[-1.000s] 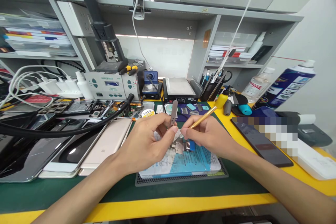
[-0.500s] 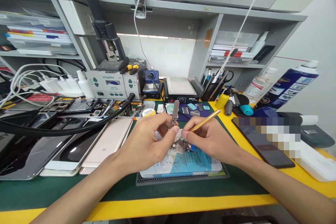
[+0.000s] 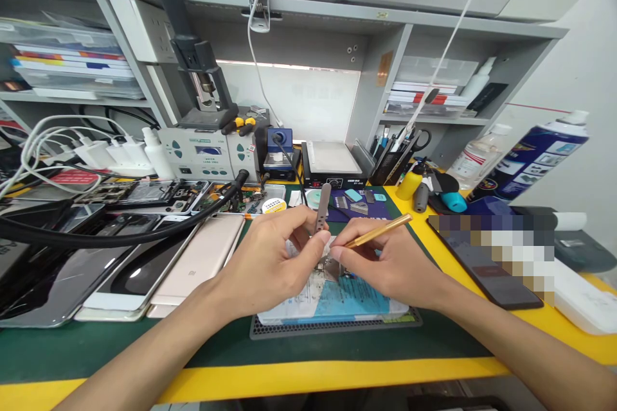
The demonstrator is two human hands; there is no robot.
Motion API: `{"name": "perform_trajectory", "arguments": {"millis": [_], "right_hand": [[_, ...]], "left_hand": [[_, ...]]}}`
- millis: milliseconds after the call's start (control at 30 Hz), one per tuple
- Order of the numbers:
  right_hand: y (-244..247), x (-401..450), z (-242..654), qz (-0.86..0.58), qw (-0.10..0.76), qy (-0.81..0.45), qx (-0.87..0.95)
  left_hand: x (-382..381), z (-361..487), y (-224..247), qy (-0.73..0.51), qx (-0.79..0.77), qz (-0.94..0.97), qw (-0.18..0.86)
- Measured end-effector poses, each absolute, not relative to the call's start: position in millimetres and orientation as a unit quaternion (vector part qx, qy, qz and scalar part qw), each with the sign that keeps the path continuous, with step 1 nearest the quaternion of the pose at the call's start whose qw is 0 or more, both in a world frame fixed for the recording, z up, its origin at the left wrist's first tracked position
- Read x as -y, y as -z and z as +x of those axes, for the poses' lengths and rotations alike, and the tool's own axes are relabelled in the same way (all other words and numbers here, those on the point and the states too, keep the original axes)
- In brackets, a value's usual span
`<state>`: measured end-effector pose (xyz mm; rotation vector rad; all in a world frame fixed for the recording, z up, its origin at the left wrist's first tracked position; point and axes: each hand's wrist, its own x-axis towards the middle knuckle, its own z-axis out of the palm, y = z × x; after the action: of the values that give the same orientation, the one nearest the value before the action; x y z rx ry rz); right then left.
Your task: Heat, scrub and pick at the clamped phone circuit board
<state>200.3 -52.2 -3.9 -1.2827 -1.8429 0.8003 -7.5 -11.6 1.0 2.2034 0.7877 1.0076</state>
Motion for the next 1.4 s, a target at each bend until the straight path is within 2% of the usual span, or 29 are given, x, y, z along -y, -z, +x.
{"name": "perform_trajectory", "arguments": {"millis": [1400], "right_hand": [[1.7, 52.3, 201.5, -0.498, 0.372, -0.297, 0.725]], "left_hand": [[12.1, -7.7, -0.3, -0.372, -0.291, 0.838, 0.273]]}}
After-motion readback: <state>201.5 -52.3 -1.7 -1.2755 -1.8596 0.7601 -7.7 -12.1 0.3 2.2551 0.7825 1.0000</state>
